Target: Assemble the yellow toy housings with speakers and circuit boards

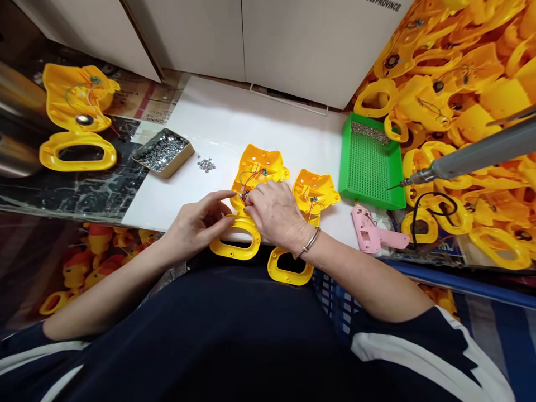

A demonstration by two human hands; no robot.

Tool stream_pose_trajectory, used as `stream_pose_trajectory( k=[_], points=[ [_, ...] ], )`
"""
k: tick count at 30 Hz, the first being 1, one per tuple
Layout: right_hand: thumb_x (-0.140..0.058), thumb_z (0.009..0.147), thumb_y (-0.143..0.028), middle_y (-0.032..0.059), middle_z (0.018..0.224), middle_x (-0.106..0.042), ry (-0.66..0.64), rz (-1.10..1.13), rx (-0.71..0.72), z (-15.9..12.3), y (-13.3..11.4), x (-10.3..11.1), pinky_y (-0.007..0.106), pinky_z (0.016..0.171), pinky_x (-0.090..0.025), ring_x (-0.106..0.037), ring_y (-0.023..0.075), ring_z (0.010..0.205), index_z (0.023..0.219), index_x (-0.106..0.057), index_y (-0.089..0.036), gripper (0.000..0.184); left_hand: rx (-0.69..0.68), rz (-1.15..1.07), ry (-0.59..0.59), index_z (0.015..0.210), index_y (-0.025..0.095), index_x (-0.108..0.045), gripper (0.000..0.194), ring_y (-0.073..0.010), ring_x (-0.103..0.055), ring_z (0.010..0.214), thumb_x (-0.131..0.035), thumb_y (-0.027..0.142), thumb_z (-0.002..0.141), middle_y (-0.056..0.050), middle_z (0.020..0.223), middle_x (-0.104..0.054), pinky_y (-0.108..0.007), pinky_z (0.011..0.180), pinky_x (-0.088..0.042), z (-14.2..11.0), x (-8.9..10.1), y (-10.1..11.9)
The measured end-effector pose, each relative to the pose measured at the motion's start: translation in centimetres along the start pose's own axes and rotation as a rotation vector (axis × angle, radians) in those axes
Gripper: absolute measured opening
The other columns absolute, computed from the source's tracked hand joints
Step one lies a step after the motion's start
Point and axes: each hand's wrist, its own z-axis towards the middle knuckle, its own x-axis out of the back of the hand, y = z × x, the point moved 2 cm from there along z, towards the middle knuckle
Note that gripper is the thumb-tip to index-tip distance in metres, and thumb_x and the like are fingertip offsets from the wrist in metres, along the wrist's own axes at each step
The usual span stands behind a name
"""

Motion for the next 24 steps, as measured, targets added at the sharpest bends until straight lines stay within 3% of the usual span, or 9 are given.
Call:
stream_pose_trajectory(
  k=[7, 12, 16, 24],
  points=[
    [-0.050, 0.093, -0.022, 0.0095, 0.083, -0.064, -0.006, 0.010, 0.001, 0.1, -0.1, 0.3, 0.036, 0.078, -0.035, -0.048, 0.0223, 0.082, 0.085, -0.062, -0.015, 0.016, 0.008, -0.033, 0.020, 0.130, 0.018, -0.052, 0.042, -0.0082, -0.056, 0.060, -0.055, 0.020, 0.089, 0.001, 0.081, -0.066, -0.019, 0.058, -0.046, -0.1, -0.2, -0.1],
    [-0.050, 0.095, -0.023, 0.0071, 0.085, -0.066, 0.061, 0.278, 0.068, 0.2, 0.3, 0.0, 0.034, 0.080, -0.040, -0.054, 0.0191, 0.083, 0.083, -0.061, -0.017, 0.018, -0.006, -0.039, 0.025, 0.119, 0.017, -0.062, 0.029, -0.0100, -0.056, 0.065, -0.057, 0.027, 0.092, -0.001, 0.081, -0.063, -0.021, 0.061, -0.044, 0.2, -0.2, 0.1],
    [-0.056, 0.093, -0.023, 0.0050, 0.082, -0.067, 0.112, 0.449, 0.056, 0.2, 0.5, 0.1, 0.032, 0.080, -0.043, -0.057, 0.0164, 0.081, 0.080, -0.062, -0.016, 0.016, -0.066, -0.001, 0.034, 0.094, 0.016, -0.070, 0.017, -0.0109, -0.054, 0.066, -0.058, 0.028, 0.094, -0.002, 0.078, -0.060, -0.023, 0.062, -0.042, 0.7, -0.2, 0.1],
    [-0.058, 0.090, -0.022, 0.0038, 0.086, -0.074, -0.003, 0.626, -0.119, 0.3, 0.7, 1.0, 0.029, 0.077, -0.047, -0.064, 0.0144, 0.081, 0.085, -0.072, -0.016, 0.016, -0.293, 0.197, 0.217, 0.093, 0.015, -0.068, 0.012, -0.0086, -0.051, 0.060, -0.058, 0.022, 0.094, -0.001, 0.076, -0.059, -0.021, 0.056, -0.040, 0.8, -0.6, 0.7]
  ],
)
